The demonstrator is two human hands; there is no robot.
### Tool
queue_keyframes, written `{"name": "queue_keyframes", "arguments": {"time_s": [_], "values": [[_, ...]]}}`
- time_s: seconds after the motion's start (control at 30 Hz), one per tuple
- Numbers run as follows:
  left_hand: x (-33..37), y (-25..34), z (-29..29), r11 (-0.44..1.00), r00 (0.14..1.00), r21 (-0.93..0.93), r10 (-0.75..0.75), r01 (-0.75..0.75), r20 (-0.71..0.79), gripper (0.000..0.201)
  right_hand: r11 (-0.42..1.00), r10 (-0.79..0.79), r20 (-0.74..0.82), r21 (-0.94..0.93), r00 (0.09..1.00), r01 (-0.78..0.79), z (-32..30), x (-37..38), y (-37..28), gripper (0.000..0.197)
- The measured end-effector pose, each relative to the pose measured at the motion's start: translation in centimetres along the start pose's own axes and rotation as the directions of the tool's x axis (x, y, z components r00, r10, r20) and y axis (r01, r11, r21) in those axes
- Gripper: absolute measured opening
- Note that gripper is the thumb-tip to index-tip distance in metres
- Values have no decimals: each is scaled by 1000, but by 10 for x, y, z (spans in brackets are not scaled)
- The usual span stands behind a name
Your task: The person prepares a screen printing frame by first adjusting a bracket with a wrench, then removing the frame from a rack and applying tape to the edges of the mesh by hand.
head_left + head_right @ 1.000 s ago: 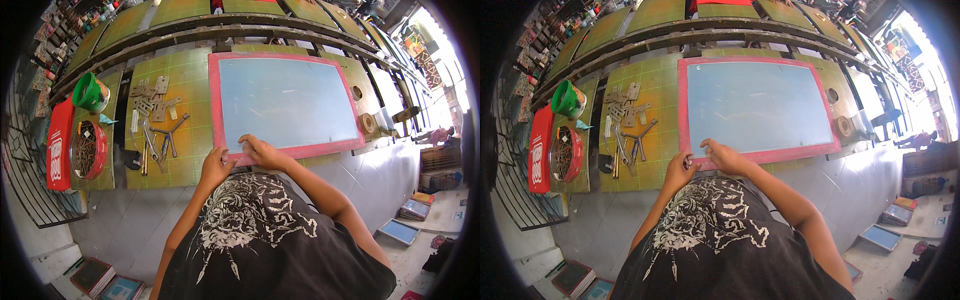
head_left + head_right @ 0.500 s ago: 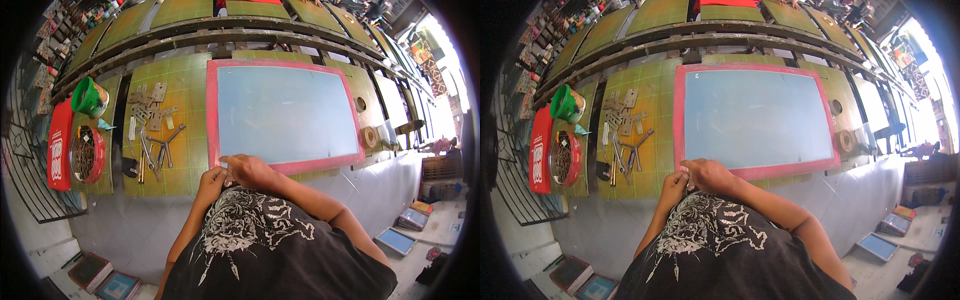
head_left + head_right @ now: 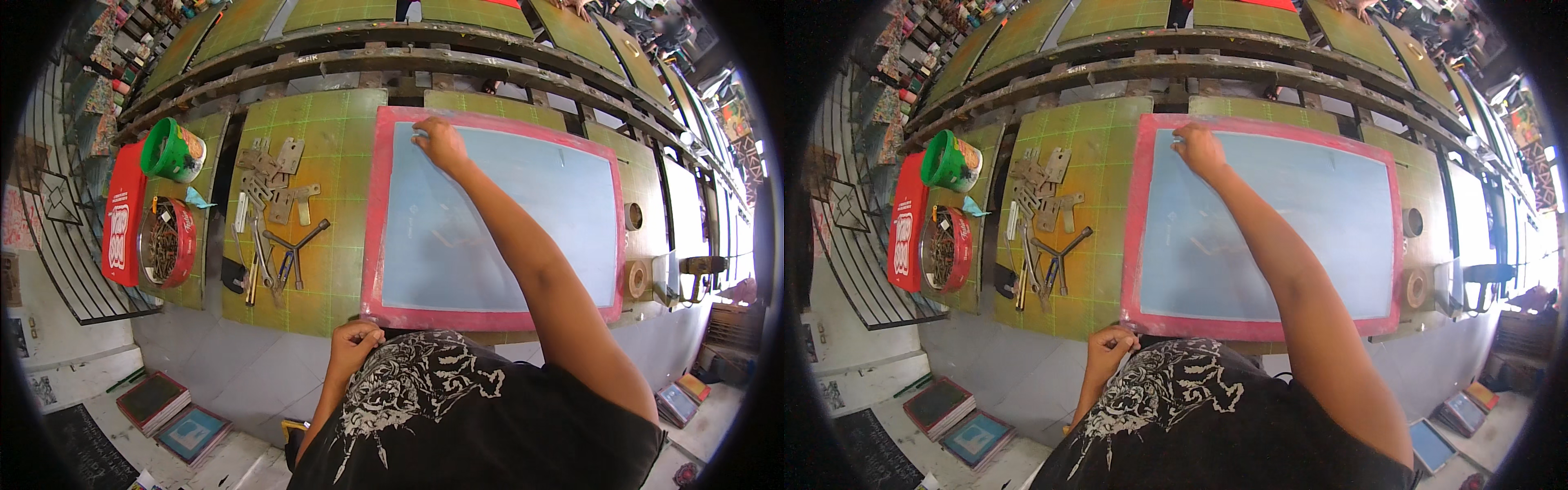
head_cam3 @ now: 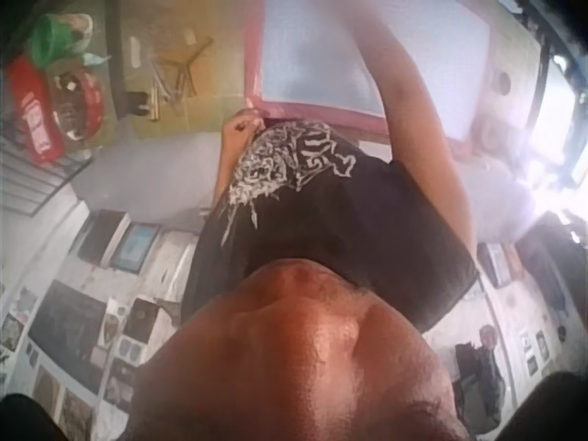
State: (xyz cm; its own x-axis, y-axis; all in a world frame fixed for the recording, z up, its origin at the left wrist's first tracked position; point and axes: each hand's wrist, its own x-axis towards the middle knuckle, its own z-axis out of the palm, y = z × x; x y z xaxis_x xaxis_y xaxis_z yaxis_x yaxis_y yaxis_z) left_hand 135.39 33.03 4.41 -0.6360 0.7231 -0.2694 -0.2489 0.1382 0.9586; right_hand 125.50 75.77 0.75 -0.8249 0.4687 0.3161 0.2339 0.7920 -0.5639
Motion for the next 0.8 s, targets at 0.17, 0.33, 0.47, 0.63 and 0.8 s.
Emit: {"name": "queue_keyframes", "arguments": {"time_s": [0.17,0.33,0.47,0.63,0.8], "values": [[-11,-6,-4,995,989,-102,-36,21,-145,10,979,-121,78,-158,990,132,10,15,13,13],[-6,-10,-9,990,975,-132,-68,41,-210,15,871,-303,125,-365,945,328,18,18,16,11],[-6,-11,-10,989,967,-143,-79,45,-241,13,971,-104,102,-206,989,124,21,36,29,17],[3,-22,-15,985,988,-159,40,-64,-151,11,650,548,42,607,836,-457,10,56,52,12],[13,-15,-8,952,954,-303,-126,40,-273,10,986,-74,333,166,940,19,5,-52,-85,22]]}}
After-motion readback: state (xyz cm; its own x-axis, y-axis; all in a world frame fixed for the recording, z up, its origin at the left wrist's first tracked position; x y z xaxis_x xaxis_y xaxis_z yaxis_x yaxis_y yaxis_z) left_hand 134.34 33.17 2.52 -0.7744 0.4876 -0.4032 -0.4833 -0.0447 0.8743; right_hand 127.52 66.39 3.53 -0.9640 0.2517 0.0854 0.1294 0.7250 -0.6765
